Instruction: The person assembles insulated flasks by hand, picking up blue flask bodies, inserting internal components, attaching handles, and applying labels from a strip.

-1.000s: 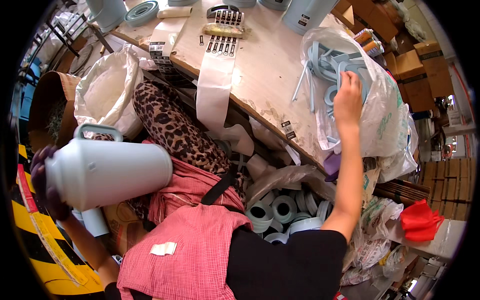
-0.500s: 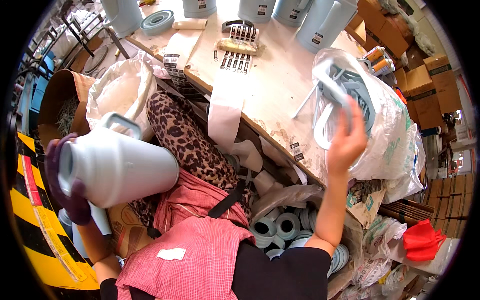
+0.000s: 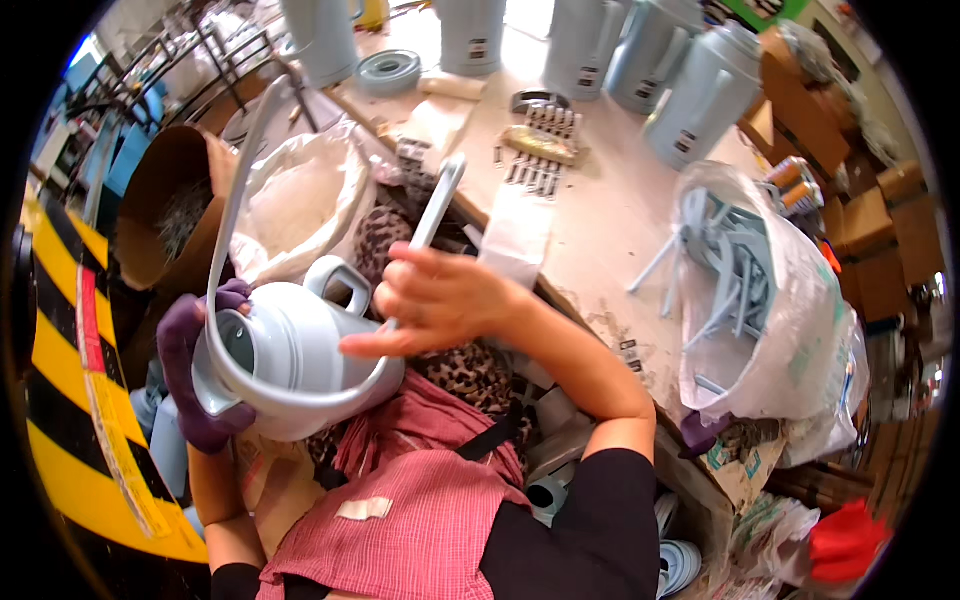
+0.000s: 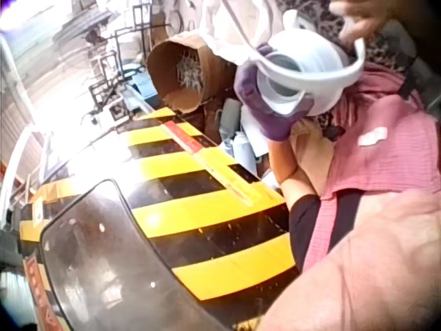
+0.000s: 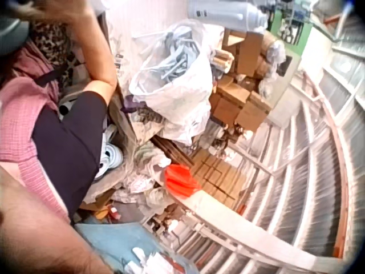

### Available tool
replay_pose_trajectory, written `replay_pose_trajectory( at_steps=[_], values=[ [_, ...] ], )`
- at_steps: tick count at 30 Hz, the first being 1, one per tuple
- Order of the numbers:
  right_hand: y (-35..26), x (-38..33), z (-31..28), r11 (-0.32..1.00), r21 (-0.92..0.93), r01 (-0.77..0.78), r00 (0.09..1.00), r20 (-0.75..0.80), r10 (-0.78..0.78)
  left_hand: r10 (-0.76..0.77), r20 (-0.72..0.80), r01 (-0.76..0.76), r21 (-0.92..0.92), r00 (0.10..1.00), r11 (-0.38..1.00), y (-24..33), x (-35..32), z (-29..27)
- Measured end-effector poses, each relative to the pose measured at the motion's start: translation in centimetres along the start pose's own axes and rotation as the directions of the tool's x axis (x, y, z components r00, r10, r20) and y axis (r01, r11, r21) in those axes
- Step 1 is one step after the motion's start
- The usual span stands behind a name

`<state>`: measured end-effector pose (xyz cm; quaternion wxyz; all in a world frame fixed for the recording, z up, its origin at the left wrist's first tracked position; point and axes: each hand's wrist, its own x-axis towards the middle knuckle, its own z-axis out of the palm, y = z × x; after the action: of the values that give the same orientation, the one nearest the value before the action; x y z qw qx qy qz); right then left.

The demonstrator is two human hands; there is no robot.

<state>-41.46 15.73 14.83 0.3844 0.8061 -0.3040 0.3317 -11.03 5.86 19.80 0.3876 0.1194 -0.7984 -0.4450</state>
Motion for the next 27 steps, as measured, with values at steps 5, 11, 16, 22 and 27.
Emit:
replay_pose_trajectory(
  at_steps=[5,11,16,22,27],
  values=[
    [1.1,5.4,3.5,0.479,0.681,-0.554,0.526,-0.159,0.836,0.157,-0.218,-0.095,0.271,0.963,0.958,0.1,-4.6,0.3],
    [-2.2,9.1,6.1,-0.484,0.872,0.070,0.253,0.454,0.854,0.062,-0.460,0.151,0.413,0.886,0.898,0.2,-7.7,1.1],
    [-3.8,8.5,6.8,-0.493,0.861,0.123,0.167,0.471,0.866,0.101,-0.429,0.121,0.461,0.898,0.879,-0.6,-8.0,0.4],
    [-4.3,8.0,7.4,-0.740,0.672,-0.006,0.017,0.740,0.672,0.103,-0.426,0.057,0.348,0.899,0.936,1.6,-6.5,3.3],
    [-5.6,6.9,5.5,-0.836,0.540,-0.096,0.062,0.842,0.536,-0.589,-0.464,0.221,-0.629,0.662,0.745,2.8,-5.3,0.6]
  ],
)
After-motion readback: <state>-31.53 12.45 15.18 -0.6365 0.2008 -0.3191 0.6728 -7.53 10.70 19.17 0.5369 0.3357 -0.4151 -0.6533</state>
